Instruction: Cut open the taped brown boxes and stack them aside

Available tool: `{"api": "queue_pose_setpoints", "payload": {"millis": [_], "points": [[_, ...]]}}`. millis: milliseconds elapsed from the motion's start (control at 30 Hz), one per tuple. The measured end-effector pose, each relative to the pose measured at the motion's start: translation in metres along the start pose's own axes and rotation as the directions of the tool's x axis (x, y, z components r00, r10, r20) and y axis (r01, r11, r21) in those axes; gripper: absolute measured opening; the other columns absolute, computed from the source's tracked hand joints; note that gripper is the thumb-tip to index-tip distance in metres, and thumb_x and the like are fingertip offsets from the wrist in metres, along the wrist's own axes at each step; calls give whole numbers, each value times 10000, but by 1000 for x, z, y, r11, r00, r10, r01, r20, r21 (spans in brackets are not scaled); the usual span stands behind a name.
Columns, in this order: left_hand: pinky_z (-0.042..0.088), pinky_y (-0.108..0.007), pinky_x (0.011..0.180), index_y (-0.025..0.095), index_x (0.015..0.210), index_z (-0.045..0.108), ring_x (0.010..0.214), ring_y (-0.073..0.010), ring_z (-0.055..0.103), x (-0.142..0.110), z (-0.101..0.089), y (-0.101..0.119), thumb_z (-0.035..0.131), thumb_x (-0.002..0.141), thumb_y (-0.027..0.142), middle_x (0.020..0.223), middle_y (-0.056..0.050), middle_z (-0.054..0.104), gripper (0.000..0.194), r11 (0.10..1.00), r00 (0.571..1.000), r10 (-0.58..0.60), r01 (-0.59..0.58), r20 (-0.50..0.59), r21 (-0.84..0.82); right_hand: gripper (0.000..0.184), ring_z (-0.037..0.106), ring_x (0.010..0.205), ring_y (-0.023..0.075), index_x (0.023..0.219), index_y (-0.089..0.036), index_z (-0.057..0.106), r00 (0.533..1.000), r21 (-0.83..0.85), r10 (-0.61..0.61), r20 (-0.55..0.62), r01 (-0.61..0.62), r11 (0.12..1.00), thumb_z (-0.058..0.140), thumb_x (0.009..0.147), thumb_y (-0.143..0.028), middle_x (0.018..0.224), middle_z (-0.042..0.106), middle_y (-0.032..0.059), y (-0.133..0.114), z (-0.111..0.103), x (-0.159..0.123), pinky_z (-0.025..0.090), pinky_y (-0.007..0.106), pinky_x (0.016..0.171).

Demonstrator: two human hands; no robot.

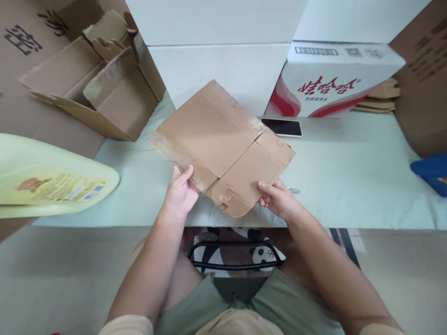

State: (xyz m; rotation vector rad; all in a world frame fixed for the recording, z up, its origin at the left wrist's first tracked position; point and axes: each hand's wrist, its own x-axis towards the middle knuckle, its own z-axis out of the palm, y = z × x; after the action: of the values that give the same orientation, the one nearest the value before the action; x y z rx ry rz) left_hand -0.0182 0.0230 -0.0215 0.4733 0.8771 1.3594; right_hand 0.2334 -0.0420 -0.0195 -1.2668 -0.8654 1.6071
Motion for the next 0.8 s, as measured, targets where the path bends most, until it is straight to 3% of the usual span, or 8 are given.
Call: {"api": "queue_pose_setpoints", "payload": {"millis": [167,267,400,500,567,633,700,800], "points": [[648,-328,815,342,1131,631,929,-190,764,-4,4,11,747,751,180,1093,19,756,429,991,990,-125,128,71,-30,577,536,417,116,668,-181,615,981,-10,-98,-168,98,995,896,629,-683,487,559,-6,-16,-13,-26,440,226,388],[645,-364,831,338,1112,625,1014,-227,757,-6,7,15,727,725,202,1150,-2,742,423,987,989,-146,147,19,-70,552,531,418,110,709,-190,608,908,-50,-197,-370,193,980,903,648,-652,520,575,-12,-19,-38,-60,465,233,398],[634,-358,800,317,1092,635,975,-227,745,-10,11,16,715,711,233,1108,-17,734,398,985,987,-158,158,15,-68,638,513,402,125,723,-235,601,540,-197,-341,-770,307,931,994,406,-626,592,565,-31,-15,-84,-116,451,278,350],[630,-345,762,297,1073,645,904,-219,741,-12,13,15,719,693,256,1038,-23,730,389,982,984,-176,177,11,-59,671,505,402,143,724,-282,587,284,-325,-403,-870,284,902,997,316,-622,635,562,-17,-12,-125,-150,404,311,336],[628,-336,744,284,1057,654,845,-207,735,-12,15,13,726,676,261,991,-24,727,388,981,982,-187,187,0,-55,672,496,402,150,715,-294,542,159,-395,-425,-891,192,898,941,331,-675,635,544,-11,-15,-154,-160,415,348,353],[626,-330,730,271,1038,664,784,-193,721,-12,16,12,732,665,269,946,-24,722,379,979,980,-197,196,-4,-51,657,493,409,158,726,-298,497,97,-432,-444,-891,120,894,895,351,-663,656,546,1,-24,-184,-157,443,399,376],[622,-326,710,261,1016,672,727,-181,700,-11,18,10,734,659,282,897,-20,714,363,978,978,-207,207,-3,-41,581,511,430,168,753,-296,502,94,-469,-474,-875,78,880,876,428,-597,697,575,25,-39,-212,-140,466,434,410],[614,-321,686,254,984,678,672,-169,672,-9,19,8,735,653,296,841,-11,701,339,975,975,-221,221,-7,-9,317,512,438,151,726,-257,513,89,-488,-486,-869,-1,873,799,727,-394,669,587,46,-71,-253,-92,512,426,483]]}}
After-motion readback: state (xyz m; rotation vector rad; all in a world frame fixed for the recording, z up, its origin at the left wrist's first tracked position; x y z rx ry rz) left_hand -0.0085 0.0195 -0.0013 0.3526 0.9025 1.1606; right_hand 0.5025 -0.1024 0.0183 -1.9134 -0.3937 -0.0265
